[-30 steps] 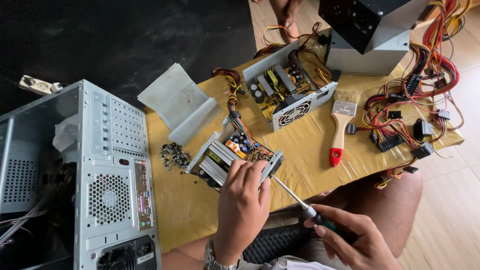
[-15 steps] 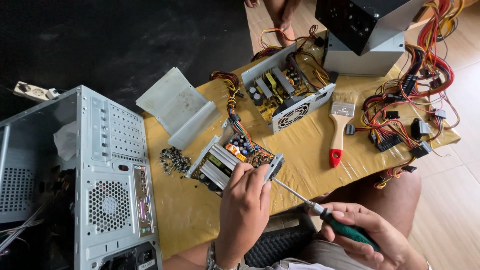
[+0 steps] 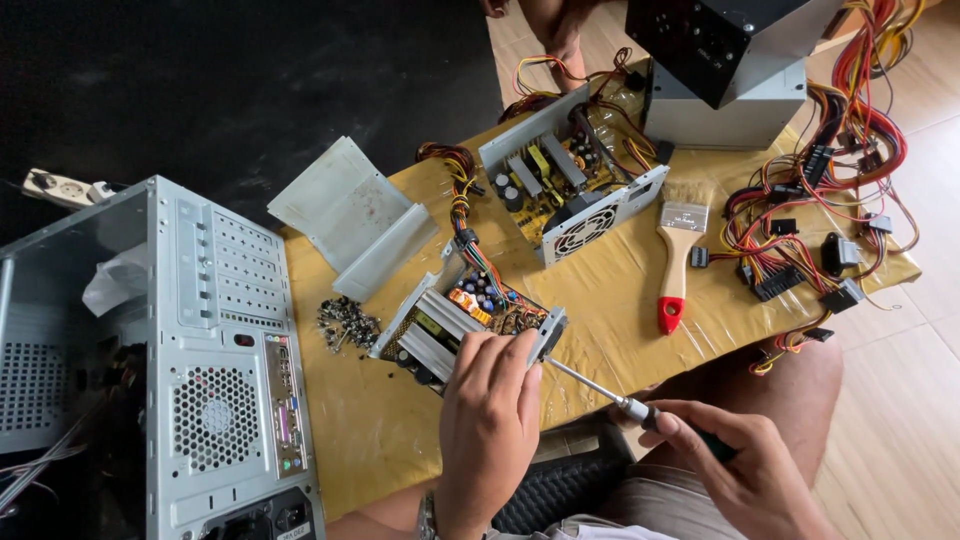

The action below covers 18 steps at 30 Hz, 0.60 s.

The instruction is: The person sits on the floor and uses a screwdriver to remove screws from a computer power supply unit. They hold the unit with one hand while turning the screwdriver with the other, working on the metal casing of the device.

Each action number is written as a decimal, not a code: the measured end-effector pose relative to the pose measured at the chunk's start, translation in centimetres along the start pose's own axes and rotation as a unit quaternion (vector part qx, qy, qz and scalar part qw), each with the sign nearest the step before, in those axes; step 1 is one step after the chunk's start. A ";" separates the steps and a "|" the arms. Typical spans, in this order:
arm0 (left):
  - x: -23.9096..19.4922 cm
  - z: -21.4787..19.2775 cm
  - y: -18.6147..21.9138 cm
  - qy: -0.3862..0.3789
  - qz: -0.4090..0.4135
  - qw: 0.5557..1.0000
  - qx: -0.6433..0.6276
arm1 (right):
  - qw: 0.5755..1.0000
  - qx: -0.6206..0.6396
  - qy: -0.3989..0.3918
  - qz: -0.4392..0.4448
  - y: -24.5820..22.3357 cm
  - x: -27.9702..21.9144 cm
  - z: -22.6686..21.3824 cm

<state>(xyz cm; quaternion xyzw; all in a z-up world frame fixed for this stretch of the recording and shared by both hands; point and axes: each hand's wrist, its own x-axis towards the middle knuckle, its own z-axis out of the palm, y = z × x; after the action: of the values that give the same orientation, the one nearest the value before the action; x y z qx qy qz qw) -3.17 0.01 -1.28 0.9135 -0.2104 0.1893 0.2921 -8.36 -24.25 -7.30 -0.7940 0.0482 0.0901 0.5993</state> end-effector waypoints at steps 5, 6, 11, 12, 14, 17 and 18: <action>-0.2 0.1 -0.1 0.018 0.010 1.000 0.006 | 0.945 -0.140 0.176 -0.236 -3.0 -0.5 1.2; -0.2 0.2 -0.2 0.017 0.015 1.000 0.007 | 0.899 -0.185 0.244 -0.312 -4.0 -0.5 1.7; -0.3 0.4 -0.3 0.020 0.014 1.000 0.012 | 0.991 -0.018 0.113 -0.066 -0.3 -0.8 0.2; -0.4 0.4 -0.3 0.022 0.015 1.000 0.015 | 0.988 0.073 0.081 0.109 1.5 -0.8 -0.1; -0.6 0.5 -0.4 0.019 0.010 1.000 0.009 | 0.993 0.010 0.118 0.015 -0.5 -1.3 0.2; -0.6 0.5 -0.4 0.021 0.007 1.000 -0.003 | 0.982 0.000 0.140 -0.126 -1.9 -1.2 0.3; -0.6 0.5 -0.4 0.024 0.008 1.000 -0.011 | 0.976 0.052 0.124 -0.169 -2.1 -1.0 0.2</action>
<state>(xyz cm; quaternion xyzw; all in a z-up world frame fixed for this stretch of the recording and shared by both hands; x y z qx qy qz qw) -3.38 0.19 -2.13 0.9039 -0.2122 0.2111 0.3056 -9.01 -23.50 -5.21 -0.7634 -0.0080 -0.1139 0.6358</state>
